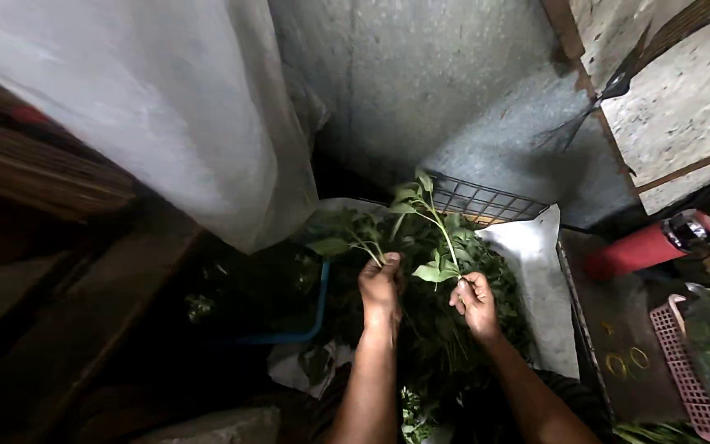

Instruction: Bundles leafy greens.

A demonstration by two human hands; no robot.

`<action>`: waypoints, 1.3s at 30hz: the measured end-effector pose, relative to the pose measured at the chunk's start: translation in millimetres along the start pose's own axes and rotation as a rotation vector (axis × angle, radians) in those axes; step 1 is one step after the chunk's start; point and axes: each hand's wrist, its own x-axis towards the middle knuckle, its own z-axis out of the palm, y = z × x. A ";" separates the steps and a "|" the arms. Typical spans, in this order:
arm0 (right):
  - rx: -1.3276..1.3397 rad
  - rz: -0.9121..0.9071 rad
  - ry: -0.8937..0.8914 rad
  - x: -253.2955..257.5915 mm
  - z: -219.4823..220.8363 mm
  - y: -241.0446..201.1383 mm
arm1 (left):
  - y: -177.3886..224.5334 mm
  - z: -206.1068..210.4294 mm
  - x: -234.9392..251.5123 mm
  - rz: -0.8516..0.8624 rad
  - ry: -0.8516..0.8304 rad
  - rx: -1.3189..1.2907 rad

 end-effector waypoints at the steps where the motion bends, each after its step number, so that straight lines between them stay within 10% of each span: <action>1: 0.026 0.013 -0.006 -0.8 3.1 -4.5 | -2.2 2.8 -1.5 -0.018 -0.028 0.040; 13: -0.812 -0.468 -0.253 -41.1 4.6 8.9 | -6.0 -2.3 -2.4 0.117 -0.131 0.249; 18: -1.160 0.100 -0.970 -70.8 -14.0 9.0 | 0.5 -21.6 7.9 0.310 0.084 0.447; 28: -1.366 0.698 -0.371 2.0 -2.4 58.4 | 0.5 -9.7 5.8 0.011 0.014 0.031; 36: -1.220 0.849 -0.149 6.4 -44.8 51.8 | 2.3 -11.7 7.8 0.018 0.014 0.240; 39: -1.157 0.554 0.000 1.7 -69.0 21.3 | 0.1 -15.2 9.6 0.017 0.001 0.137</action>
